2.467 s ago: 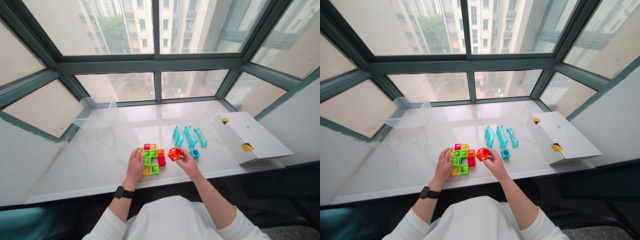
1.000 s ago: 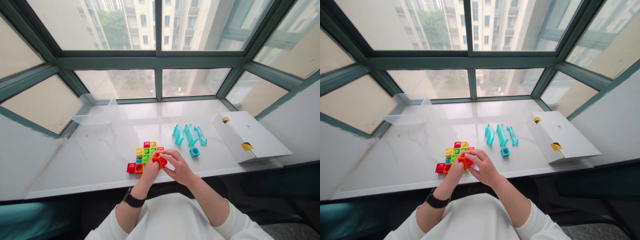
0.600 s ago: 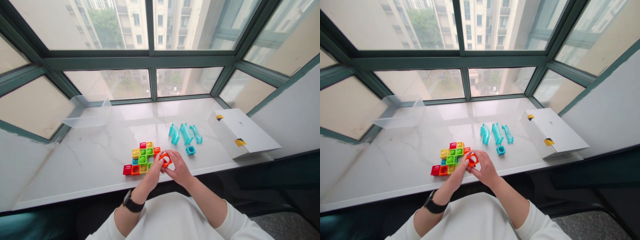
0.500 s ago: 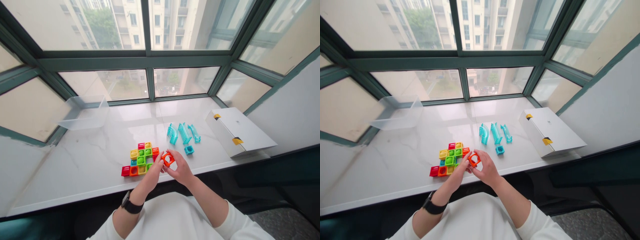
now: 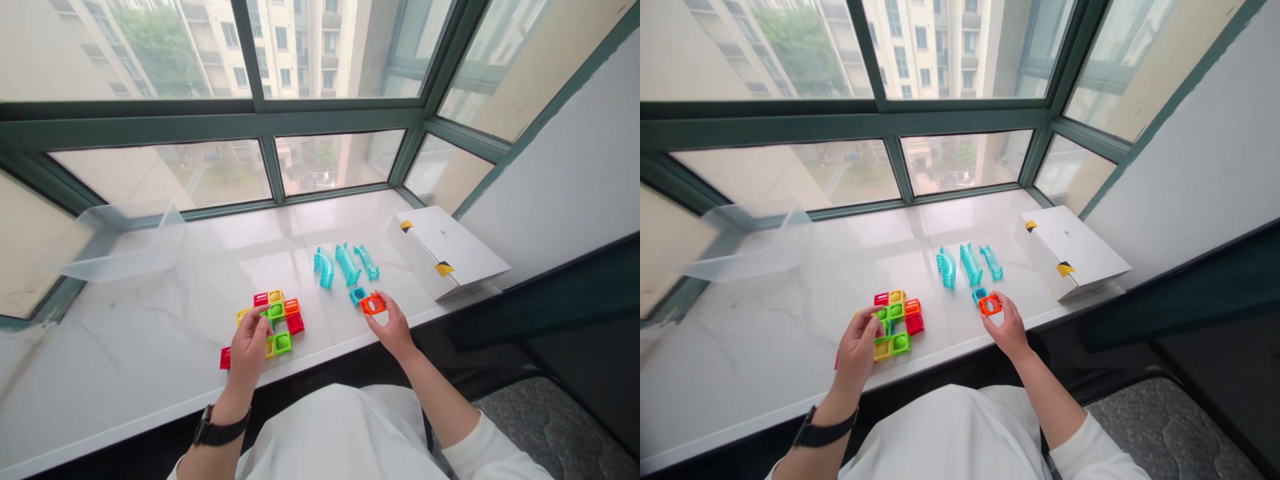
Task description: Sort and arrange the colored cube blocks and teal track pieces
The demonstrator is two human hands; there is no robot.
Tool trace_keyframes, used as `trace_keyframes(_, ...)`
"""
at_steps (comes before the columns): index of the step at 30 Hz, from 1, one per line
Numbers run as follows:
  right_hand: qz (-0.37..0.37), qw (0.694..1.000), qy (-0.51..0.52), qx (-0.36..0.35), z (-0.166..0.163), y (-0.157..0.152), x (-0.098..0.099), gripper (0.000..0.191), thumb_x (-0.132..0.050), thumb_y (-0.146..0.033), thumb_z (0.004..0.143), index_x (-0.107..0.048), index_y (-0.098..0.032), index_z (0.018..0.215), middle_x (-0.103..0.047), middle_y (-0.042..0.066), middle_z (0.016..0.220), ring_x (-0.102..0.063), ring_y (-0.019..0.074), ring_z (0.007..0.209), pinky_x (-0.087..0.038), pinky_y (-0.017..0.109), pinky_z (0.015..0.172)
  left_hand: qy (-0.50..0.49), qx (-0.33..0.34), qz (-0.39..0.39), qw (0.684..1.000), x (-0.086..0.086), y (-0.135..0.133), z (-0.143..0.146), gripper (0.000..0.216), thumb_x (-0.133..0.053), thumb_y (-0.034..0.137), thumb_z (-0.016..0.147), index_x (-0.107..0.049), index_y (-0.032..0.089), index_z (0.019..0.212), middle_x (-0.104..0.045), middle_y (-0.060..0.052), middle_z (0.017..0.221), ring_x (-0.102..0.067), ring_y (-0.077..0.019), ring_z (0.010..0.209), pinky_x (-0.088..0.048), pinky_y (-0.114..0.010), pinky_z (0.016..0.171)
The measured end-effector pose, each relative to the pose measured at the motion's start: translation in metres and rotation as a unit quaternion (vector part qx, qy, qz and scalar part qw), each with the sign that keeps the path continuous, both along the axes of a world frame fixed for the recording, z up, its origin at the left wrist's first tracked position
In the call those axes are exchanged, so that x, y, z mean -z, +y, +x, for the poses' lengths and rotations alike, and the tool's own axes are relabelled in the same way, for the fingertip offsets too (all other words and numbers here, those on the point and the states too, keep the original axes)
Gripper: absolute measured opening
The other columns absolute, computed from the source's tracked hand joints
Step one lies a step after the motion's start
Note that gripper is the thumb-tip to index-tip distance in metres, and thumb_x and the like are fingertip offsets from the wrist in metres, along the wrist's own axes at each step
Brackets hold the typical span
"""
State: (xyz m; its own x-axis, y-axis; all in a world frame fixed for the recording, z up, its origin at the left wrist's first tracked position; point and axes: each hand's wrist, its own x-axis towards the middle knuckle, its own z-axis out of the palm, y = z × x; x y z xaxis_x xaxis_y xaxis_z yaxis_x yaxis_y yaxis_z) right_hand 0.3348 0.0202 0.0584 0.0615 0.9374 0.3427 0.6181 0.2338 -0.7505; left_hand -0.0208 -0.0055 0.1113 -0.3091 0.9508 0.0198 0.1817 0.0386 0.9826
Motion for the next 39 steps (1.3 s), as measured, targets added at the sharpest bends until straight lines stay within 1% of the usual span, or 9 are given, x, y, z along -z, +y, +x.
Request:
trace_keyframes(2,-0.006,1.000,-0.003,0.002,0.007,-0.003,0.006,0.058,-0.069,-0.038,0.091,-0.053,-0.025,0.146,-0.066,0.014,0.139,-0.064,0.0331,0.128,-0.053,0.056,0.112,0.012,-0.032,0.000,0.999,0.002,-0.001,-0.011,0.037,-0.062,0.051,0.095,-0.069,0.023,0.118,-0.057,0.002,0.075,-0.059,-0.0180,0.075,-0.051,-0.028,0.071)
trace_keyframes(8,-0.020,0.999,-0.025,-0.023,0.013,-0.008,0.031,0.055,-0.068,-0.035,0.092,-0.053,-0.025,0.143,-0.062,0.013,0.137,-0.063,0.0313,0.127,-0.053,0.054,0.111,0.026,-0.079,-0.010,0.996,0.007,-0.007,-0.033,0.038,-0.063,0.049,0.094,-0.069,0.023,0.119,-0.060,0.002,0.080,-0.061,-0.0174,0.079,-0.051,-0.026,0.071)
trace_keyframes(14,-0.086,0.995,-0.039,-0.023,0.014,-0.007,0.057,0.060,-0.068,-0.037,0.091,-0.049,-0.025,0.146,-0.063,0.013,0.139,-0.063,0.0331,0.128,-0.053,0.055,0.110,0.018,-0.107,-0.013,0.994,-0.001,-0.010,-0.032,0.037,-0.066,0.049,0.089,-0.070,0.022,0.114,-0.060,0.003,0.075,-0.061,-0.0171,0.075,-0.053,-0.026,0.071)
trace_keyframes(17,-0.086,0.994,-0.058,-0.025,0.014,-0.006,0.063,0.059,-0.068,-0.036,0.090,-0.051,-0.023,0.144,-0.065,0.014,0.135,-0.064,0.0343,0.126,-0.052,0.058,0.111,0.016,-0.107,-0.009,0.994,-0.001,-0.010,-0.031,0.036,-0.065,0.047,0.090,-0.070,0.021,0.114,-0.060,0.003,0.075,-0.061,-0.0170,0.075,-0.053,-0.026,0.070)
trace_keyframes(21,-0.075,0.995,-0.067,-0.026,0.013,-0.005,0.062,0.055,-0.067,-0.036,0.089,-0.054,-0.023,0.141,-0.067,0.014,0.130,-0.064,0.0339,0.123,-0.053,0.057,0.110,0.023,-0.105,-0.003,0.994,0.004,-0.009,-0.033,0.037,-0.064,0.047,0.091,-0.069,0.020,0.117,-0.060,0.002,0.077,-0.062,-0.0176,0.076,-0.053,-0.027,0.071)
trace_keyframes(27,-0.081,0.993,-0.076,-0.027,0.012,-0.003,0.061,0.055,-0.065,-0.033,0.088,-0.053,-0.023,0.141,-0.065,0.013,0.129,-0.063,0.0329,0.123,-0.052,0.055,0.111,0.015,-0.101,-0.012,0.995,0.009,-0.009,-0.035,0.036,-0.064,0.047,0.092,-0.070,0.021,0.117,-0.060,0.002,0.077,-0.061,-0.0171,0.077,-0.052,-0.026,0.071)
trace_keyframes(31,-0.079,0.992,-0.091,-0.037,0.013,-0.004,0.059,0.060,-0.065,-0.033,0.088,-0.050,-0.023,0.145,-0.063,0.014,0.131,-0.062,0.0322,0.125,-0.051,0.054,0.112,0.015,-0.122,-0.004,0.992,0.009,-0.008,-0.037,0.033,-0.064,0.042,0.091,-0.070,0.021,0.115,-0.061,0.002,0.077,-0.062,-0.0169,0.077,-0.053,-0.027,0.074)
trace_keyframes(35,-0.063,0.993,-0.098,-0.017,0.016,-0.004,0.050,0.061,-0.067,-0.040,0.090,-0.049,-0.023,0.146,-0.060,0.015,0.135,-0.061,0.0332,0.127,-0.053,0.056,0.110,0.025,-0.161,0.018,0.986,0.009,-0.008,-0.041,0.029,-0.061,0.040,0.094,-0.070,0.021,0.114,-0.061,0.002,0.077,-0.061,-0.0163,0.076,-0.052,-0.027,0.073)
trace_keyframes(39,0.000,0.997,-0.072,0.030,0.017,-0.005,0.032,0.045,-0.059,-0.042,0.098,-0.056,-0.022,0.138,-0.063,0.015,0.129,-0.062,0.0323,0.119,-0.059,0.054,0.097,0.044,-0.187,0.037,0.981,0.016,-0.006,-0.048,0.029,-0.061,0.040,0.095,-0.068,0.021,0.116,-0.065,0.000,0.087,-0.065,-0.0176,0.084,-0.054,-0.030,0.081)
